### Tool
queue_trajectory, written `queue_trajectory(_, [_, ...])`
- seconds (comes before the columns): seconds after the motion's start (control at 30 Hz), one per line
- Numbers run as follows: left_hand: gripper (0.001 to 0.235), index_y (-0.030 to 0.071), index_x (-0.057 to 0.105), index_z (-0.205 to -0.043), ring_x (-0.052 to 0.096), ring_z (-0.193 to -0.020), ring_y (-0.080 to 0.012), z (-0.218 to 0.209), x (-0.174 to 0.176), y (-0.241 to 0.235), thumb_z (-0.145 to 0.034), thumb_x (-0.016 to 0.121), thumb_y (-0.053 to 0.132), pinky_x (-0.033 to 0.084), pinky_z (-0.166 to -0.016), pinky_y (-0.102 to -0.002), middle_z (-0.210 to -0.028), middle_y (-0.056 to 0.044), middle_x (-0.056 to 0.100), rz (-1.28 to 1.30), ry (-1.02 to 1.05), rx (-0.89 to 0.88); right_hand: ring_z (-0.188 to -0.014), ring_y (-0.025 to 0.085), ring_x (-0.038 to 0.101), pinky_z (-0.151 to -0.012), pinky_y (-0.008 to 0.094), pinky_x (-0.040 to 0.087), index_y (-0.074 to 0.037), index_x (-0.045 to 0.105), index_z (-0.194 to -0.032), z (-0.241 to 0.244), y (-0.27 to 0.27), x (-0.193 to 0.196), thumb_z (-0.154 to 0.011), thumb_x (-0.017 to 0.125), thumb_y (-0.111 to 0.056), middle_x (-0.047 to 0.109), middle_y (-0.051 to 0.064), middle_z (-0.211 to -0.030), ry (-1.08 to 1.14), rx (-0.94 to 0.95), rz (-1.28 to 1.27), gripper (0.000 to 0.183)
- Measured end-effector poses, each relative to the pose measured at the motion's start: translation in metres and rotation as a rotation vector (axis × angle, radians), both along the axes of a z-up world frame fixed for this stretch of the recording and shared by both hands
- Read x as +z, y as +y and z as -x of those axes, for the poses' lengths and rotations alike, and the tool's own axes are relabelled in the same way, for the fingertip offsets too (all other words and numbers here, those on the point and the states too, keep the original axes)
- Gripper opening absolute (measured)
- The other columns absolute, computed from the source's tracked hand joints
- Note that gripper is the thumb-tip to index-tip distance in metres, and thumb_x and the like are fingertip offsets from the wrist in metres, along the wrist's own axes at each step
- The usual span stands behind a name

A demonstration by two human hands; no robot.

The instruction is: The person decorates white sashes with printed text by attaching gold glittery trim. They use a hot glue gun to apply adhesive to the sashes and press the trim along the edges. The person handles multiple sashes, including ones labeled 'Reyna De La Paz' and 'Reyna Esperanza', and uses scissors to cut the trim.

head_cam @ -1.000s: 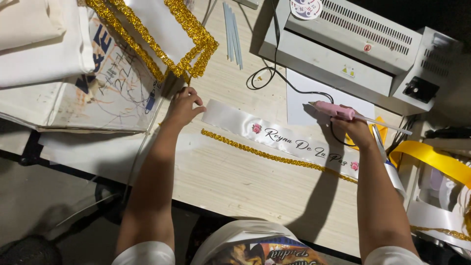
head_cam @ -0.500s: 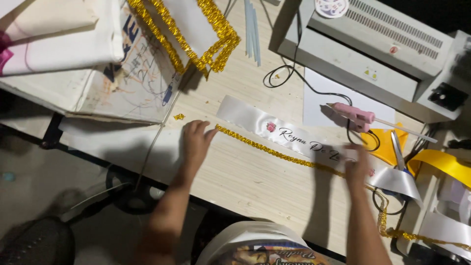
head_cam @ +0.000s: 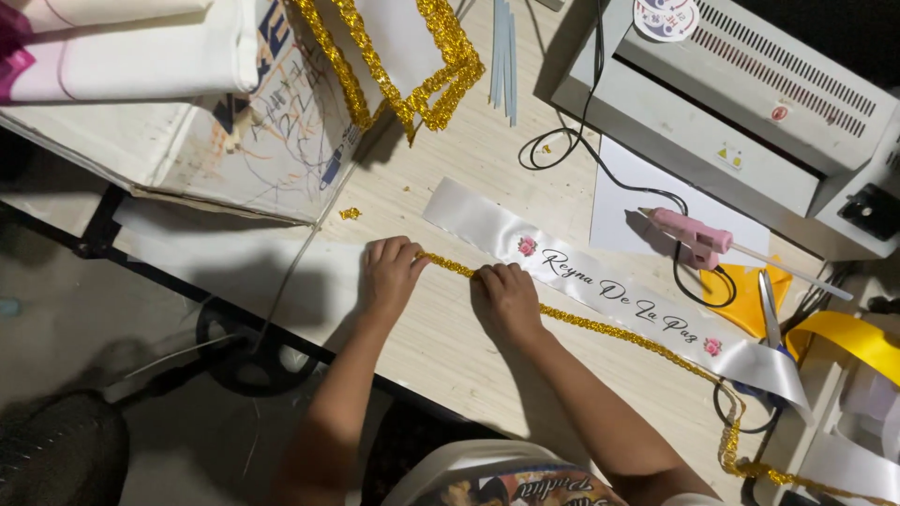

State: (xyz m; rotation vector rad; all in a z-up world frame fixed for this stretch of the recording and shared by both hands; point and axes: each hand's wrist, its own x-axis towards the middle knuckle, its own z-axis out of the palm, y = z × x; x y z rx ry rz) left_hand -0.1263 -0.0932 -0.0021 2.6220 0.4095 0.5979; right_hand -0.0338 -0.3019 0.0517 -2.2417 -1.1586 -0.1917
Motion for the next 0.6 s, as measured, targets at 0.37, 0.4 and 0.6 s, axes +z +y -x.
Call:
queue_trajectory(0.37, [0.032, 0.011, 0.071, -0.103, 0.060, -0.105, -0.0272, 0.041, 0.012, 0.005, -0.079, 0.084, 0.027, 0.048, -0.088, -0.044, -0.107, -0.003, 0.066, 0.058, -0.001, -0.116, -0.097, 0.029, 0.060, -0.078, 0.042, 0.044, -0.005, 0.068, -0.106, 0.008, -0.032, -0.032, -0.083, 0.071, -0.006, 0.069, 0.010, -0.107, 0.091, 0.087, 0.139, 0.023])
queue_trajectory(0.4, [0.033, 0.008, 0.070, -0.106, 0.061, -0.104, -0.0277, 0.040, 0.013, 0.003, -0.084, 0.083, 0.028, 0.052, -0.086, -0.041, -0.108, -0.006, 0.065, 0.105, -0.032, -0.116, -0.098, 0.029, 0.060, -0.079, 0.042, 0.043, -0.006, 0.067, -0.106, 0.008, -0.033, -0.031, -0.082, 0.071, -0.005, 0.069, 0.009, -0.107, 0.084, 0.127, 0.143, 0.025])
queue_trajectory(0.6, [0.053, 0.009, 0.049, -0.140, 0.068, -0.087, -0.0192, 0.007, -0.018, -0.033, -0.097, 0.069, 0.032, 0.055, -0.069, -0.031, -0.100, -0.013, 0.068, 1.163, 0.263, 0.222, -0.093, 0.027, 0.062, -0.086, 0.044, 0.042, -0.009, 0.065, -0.100, 0.004, -0.026, -0.008, -0.088, 0.073, -0.012, 0.067, 0.007, -0.096, 0.138, 0.238, 0.092, 0.015])
